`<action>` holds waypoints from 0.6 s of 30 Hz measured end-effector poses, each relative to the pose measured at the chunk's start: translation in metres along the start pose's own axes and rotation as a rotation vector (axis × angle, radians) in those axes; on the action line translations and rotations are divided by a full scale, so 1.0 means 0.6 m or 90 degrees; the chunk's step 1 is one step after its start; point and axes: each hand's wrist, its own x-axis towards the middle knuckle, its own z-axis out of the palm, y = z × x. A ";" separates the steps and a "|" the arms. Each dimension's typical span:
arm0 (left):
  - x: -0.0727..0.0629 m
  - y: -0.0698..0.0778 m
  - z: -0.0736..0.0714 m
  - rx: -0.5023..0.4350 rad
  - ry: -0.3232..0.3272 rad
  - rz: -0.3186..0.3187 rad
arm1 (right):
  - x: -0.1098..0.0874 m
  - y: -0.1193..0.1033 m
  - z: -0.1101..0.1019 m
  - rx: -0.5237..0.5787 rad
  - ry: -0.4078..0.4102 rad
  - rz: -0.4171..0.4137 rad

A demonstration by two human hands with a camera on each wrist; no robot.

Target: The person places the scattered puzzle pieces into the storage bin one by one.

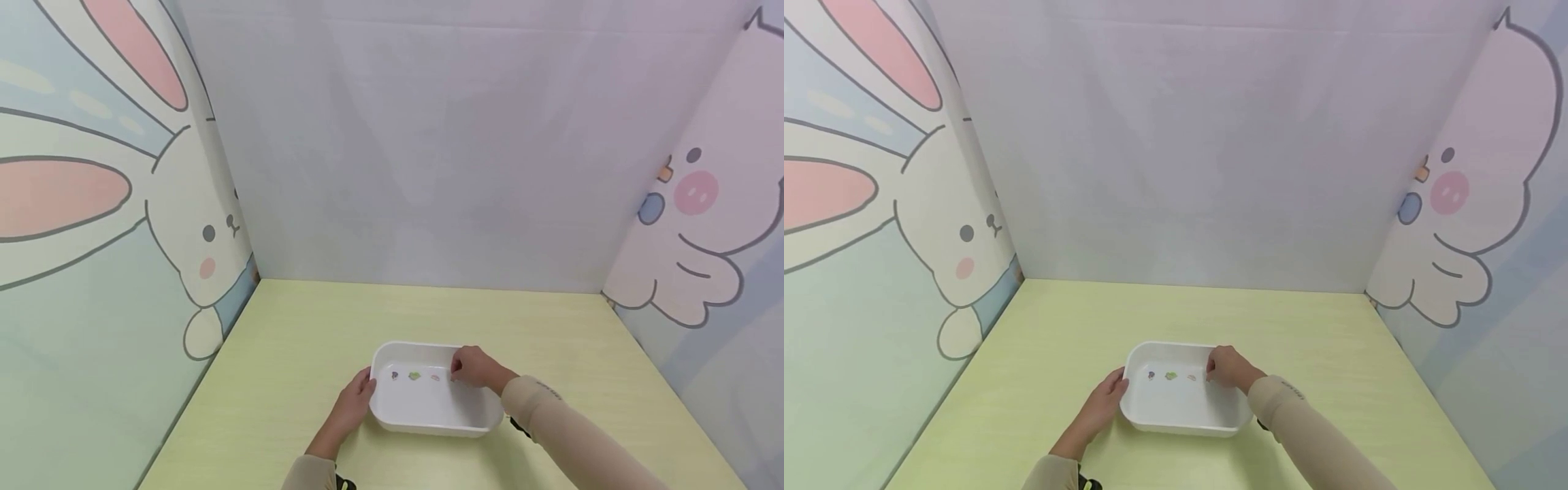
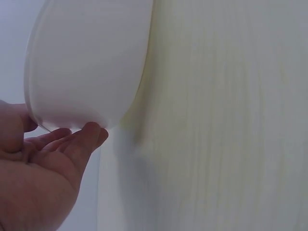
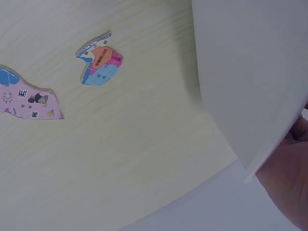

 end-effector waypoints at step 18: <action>-0.001 0.003 0.002 0.005 0.003 0.011 | 0.008 0.006 0.019 -0.030 0.039 0.019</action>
